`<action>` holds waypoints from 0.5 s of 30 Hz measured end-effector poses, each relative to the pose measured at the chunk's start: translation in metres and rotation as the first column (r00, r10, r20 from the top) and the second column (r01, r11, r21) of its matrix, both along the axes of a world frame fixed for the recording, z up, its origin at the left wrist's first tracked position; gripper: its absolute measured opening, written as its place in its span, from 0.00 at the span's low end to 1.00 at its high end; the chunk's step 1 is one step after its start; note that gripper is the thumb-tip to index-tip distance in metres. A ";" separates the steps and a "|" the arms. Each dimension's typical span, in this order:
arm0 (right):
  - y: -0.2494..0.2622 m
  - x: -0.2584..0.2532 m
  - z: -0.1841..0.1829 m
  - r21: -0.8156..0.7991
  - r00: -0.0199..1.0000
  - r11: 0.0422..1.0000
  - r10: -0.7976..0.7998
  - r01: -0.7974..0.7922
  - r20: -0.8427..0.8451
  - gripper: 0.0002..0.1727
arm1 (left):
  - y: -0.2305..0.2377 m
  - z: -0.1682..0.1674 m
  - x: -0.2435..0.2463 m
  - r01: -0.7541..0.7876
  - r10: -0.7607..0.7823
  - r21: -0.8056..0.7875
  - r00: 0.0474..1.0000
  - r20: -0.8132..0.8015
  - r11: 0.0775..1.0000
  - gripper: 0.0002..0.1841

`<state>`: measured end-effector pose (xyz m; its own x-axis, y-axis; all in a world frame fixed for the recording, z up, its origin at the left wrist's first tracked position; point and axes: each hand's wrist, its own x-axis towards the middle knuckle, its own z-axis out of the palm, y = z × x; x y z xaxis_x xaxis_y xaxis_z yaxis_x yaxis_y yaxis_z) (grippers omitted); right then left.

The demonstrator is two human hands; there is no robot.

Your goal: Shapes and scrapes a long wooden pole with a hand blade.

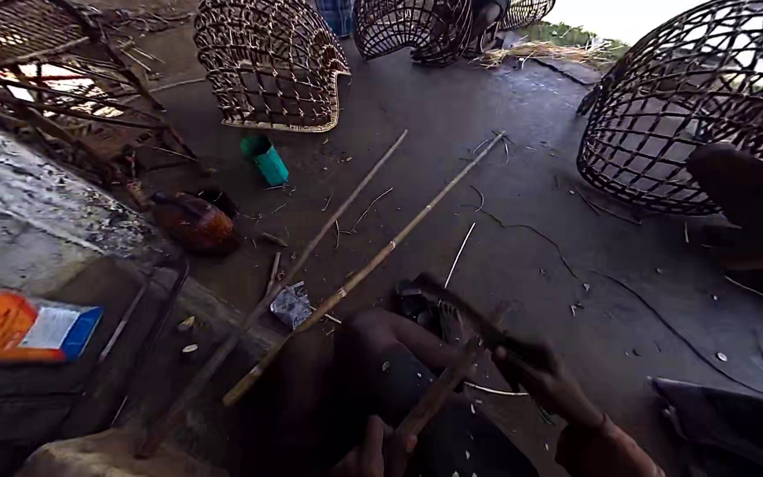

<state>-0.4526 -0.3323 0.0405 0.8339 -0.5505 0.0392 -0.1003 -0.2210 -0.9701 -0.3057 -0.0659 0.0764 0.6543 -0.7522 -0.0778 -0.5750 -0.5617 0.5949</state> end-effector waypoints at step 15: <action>-0.004 0.001 0.002 -0.014 0.997 0.998 -0.062 0.063 0.035 0.14 | 0.001 -0.016 0.014 0.043 -0.056 -0.115 0.993 -0.108 0.992 0.29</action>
